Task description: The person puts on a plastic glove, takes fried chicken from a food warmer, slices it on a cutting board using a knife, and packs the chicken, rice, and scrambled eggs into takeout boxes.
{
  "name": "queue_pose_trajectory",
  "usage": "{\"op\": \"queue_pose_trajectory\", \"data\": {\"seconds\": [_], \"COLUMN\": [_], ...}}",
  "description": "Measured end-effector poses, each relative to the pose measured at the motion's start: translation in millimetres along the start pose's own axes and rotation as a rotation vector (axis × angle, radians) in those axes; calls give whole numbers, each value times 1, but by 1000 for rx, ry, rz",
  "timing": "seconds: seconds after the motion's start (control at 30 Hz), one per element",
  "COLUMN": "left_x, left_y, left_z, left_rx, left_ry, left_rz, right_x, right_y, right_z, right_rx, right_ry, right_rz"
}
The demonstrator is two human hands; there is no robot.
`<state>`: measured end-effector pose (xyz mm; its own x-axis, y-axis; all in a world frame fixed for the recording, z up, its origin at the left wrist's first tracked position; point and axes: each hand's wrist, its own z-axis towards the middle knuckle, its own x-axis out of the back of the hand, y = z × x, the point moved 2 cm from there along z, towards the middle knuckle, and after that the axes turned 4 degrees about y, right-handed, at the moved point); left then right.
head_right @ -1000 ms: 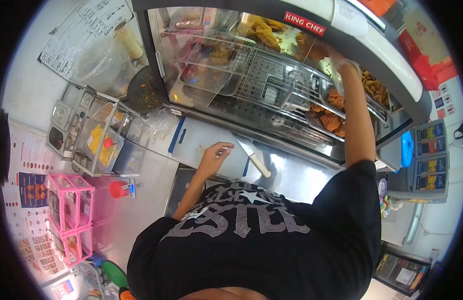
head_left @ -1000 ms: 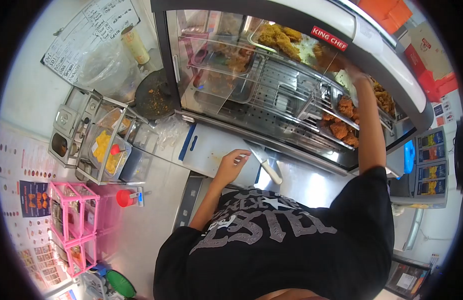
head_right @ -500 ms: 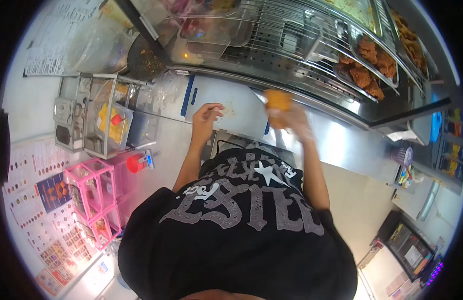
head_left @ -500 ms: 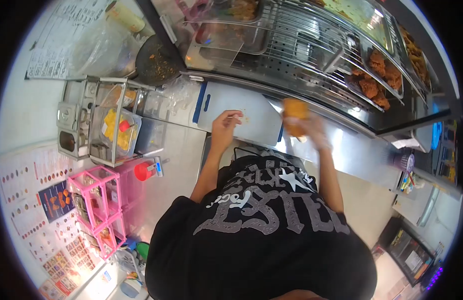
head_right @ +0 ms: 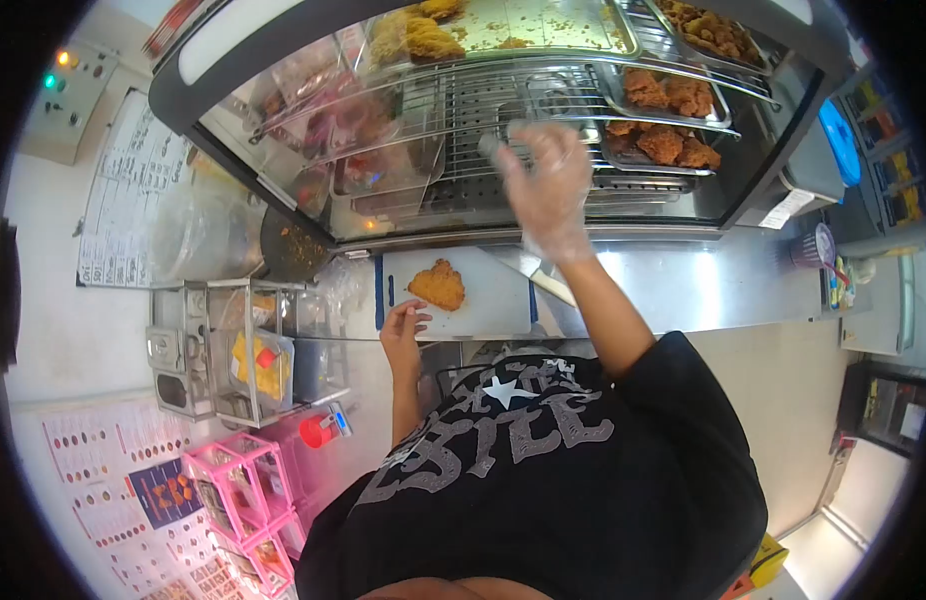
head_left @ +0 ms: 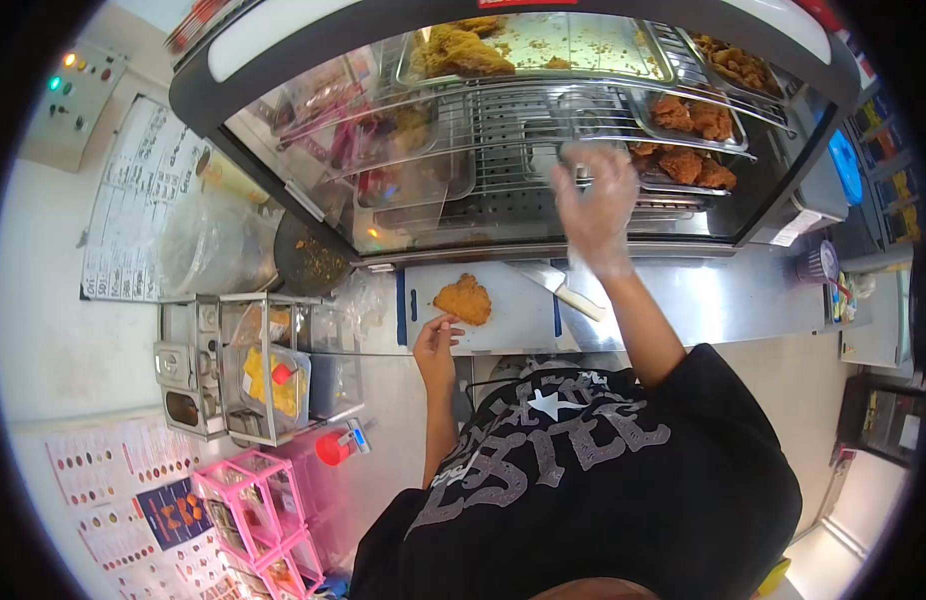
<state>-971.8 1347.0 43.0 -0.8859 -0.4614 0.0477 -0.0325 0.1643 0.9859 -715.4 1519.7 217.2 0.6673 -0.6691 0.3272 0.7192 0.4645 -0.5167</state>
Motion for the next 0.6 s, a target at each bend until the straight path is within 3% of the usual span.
{"op": "queue_pose_trajectory", "data": {"seconds": [0.1,0.13,0.23,0.37,0.6], "left_x": [-19,-26,-53,-91,-148], "left_y": [2,2,6,18,24], "left_z": [-7,-7,-5,-3,-21], "left_rx": [-1,-4,-43,-117,-139], "left_ry": [-82,-111,-190,-293,-359], "left_rz": [-4,9,14,28,34], "right_x": [-17,-25,-22,-15,83], "right_y": [26,33,55,70,156], "right_z": [16,7,-2,3,21], "right_rx": [-14,84,37,191,151], "right_ry": [-41,27,-99,77,205], "right_rz": [-54,-24,47,-173,-303]}}
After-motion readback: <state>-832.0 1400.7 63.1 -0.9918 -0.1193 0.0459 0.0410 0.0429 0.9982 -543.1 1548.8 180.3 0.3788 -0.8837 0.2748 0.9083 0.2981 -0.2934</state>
